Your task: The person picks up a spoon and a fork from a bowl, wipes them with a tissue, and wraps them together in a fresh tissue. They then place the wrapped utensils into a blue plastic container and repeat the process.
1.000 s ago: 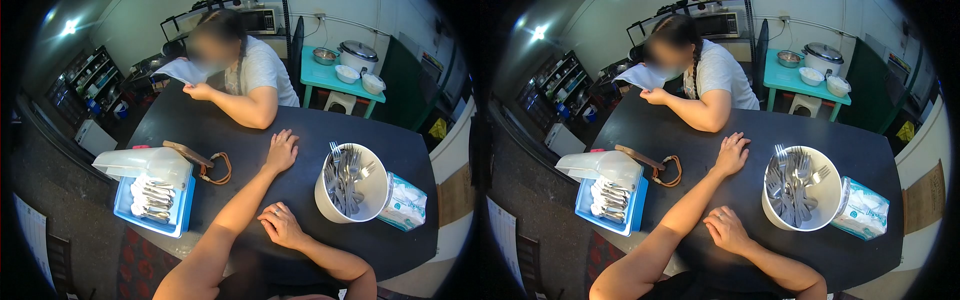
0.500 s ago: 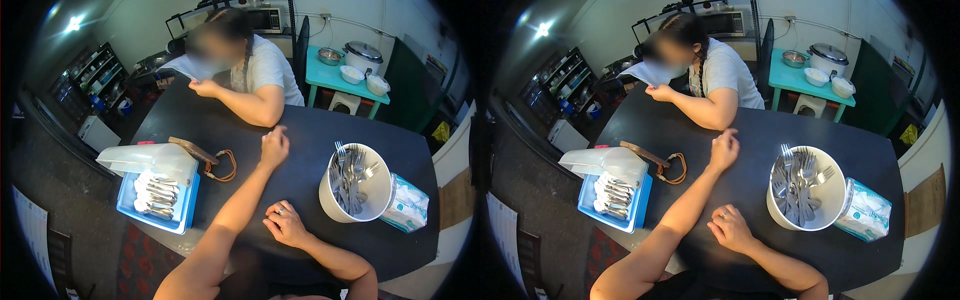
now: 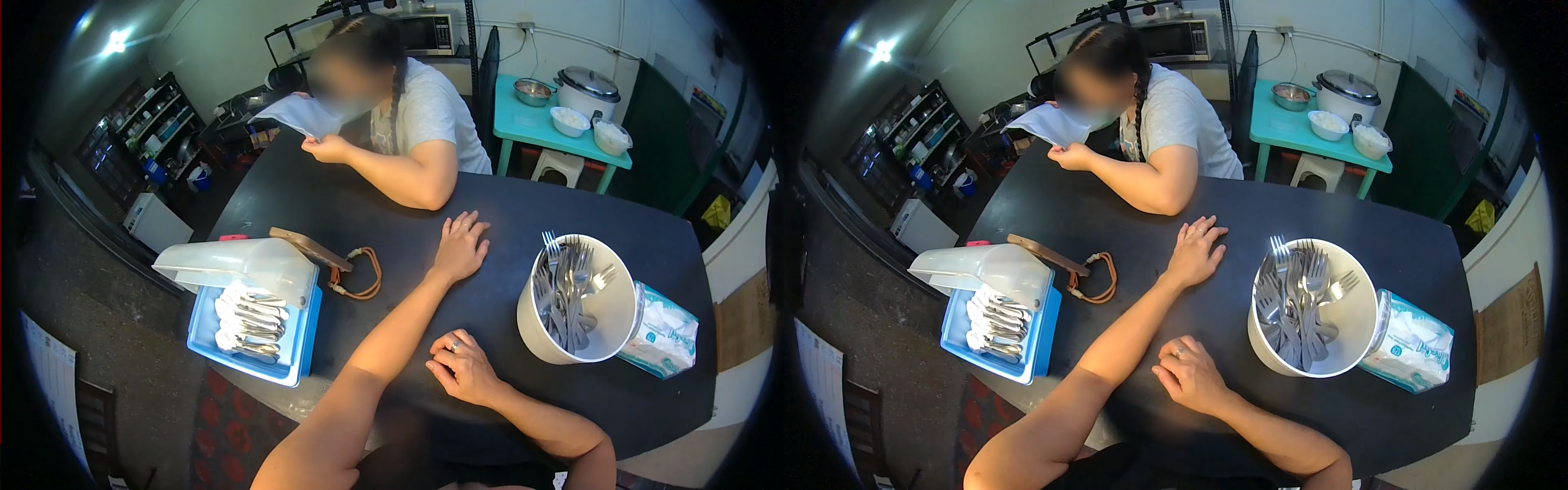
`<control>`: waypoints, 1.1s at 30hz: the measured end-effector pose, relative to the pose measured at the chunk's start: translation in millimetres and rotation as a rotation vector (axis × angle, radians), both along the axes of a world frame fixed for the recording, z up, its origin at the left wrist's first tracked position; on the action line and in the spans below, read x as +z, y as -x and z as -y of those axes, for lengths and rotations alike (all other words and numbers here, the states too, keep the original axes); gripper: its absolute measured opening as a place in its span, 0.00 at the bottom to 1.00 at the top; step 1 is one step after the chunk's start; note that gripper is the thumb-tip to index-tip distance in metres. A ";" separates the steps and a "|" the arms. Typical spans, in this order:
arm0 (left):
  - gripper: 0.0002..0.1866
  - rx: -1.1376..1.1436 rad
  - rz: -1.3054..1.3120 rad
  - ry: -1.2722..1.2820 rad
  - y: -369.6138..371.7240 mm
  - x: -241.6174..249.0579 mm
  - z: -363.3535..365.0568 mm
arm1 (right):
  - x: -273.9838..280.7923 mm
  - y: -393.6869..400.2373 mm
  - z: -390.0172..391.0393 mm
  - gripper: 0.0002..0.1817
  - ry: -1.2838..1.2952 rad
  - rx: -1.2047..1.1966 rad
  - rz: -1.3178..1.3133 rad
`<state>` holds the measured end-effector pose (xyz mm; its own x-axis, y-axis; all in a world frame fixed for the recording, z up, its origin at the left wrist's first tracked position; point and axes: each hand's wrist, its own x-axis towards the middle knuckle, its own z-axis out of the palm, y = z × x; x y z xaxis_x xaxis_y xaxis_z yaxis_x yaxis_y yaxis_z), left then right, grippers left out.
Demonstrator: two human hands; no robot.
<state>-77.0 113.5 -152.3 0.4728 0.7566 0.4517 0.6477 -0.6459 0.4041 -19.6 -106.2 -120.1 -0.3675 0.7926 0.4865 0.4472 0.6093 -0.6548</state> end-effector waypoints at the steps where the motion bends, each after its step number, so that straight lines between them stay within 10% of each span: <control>1: 0.20 -0.002 0.002 0.004 0.2 -0.1 -0.1 | 0.4 0.0 0.1 0.08 0.002 0.001 0.002; 33: 0.20 0.002 0.006 0.045 3.0 3.3 2.7 | -1.5 2.2 0.8 0.06 -0.011 -0.001 0.005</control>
